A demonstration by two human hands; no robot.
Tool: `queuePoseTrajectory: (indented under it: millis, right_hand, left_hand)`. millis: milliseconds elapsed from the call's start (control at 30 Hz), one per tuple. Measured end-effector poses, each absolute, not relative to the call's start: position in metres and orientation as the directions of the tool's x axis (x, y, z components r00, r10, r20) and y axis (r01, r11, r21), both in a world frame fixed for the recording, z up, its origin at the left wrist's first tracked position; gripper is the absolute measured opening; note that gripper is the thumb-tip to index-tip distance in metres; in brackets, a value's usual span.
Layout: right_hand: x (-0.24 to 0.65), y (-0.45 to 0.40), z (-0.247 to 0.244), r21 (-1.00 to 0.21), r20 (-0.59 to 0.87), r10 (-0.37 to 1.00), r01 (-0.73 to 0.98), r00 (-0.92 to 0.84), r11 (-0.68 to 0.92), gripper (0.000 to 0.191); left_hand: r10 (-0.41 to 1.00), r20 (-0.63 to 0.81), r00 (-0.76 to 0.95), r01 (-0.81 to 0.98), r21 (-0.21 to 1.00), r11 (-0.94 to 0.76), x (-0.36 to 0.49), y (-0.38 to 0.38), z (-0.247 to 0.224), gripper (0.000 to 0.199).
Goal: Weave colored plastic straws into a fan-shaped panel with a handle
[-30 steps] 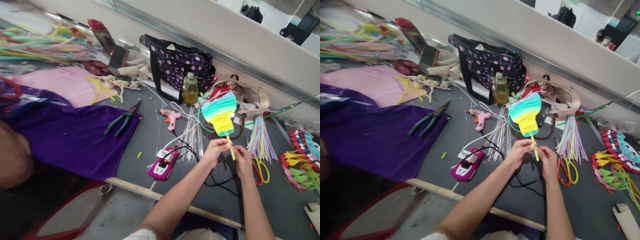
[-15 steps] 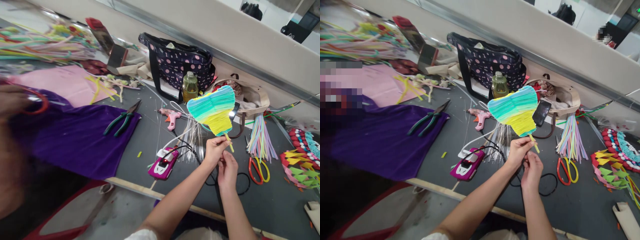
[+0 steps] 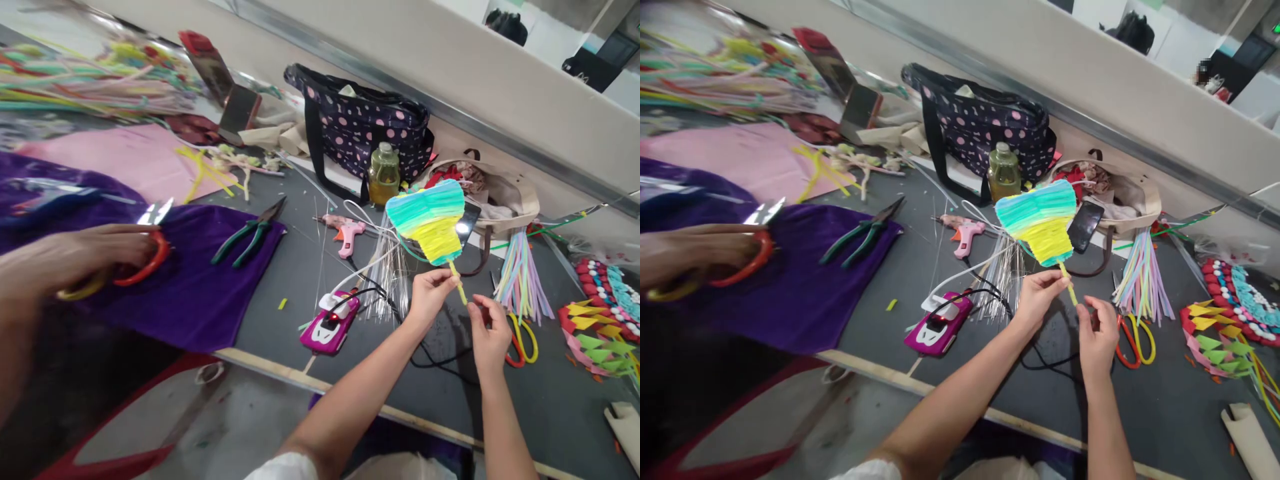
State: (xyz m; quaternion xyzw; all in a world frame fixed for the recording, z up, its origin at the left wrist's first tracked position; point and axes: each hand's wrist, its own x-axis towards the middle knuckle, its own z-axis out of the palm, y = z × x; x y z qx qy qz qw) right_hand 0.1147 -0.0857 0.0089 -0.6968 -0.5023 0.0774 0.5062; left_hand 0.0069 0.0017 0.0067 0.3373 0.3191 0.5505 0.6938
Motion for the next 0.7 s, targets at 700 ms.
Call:
queuePoseTrajectory:
  millis: [700]
  right_hand:
    - [0.122,-0.065,-0.027,-0.897,-0.267,0.833,-0.442,0.484,-0.031,0.03]
  left_hand:
    - [0.842,-0.165,0.513,-0.343,0.86,0.378,0.025,0.011,-0.023,0.045]
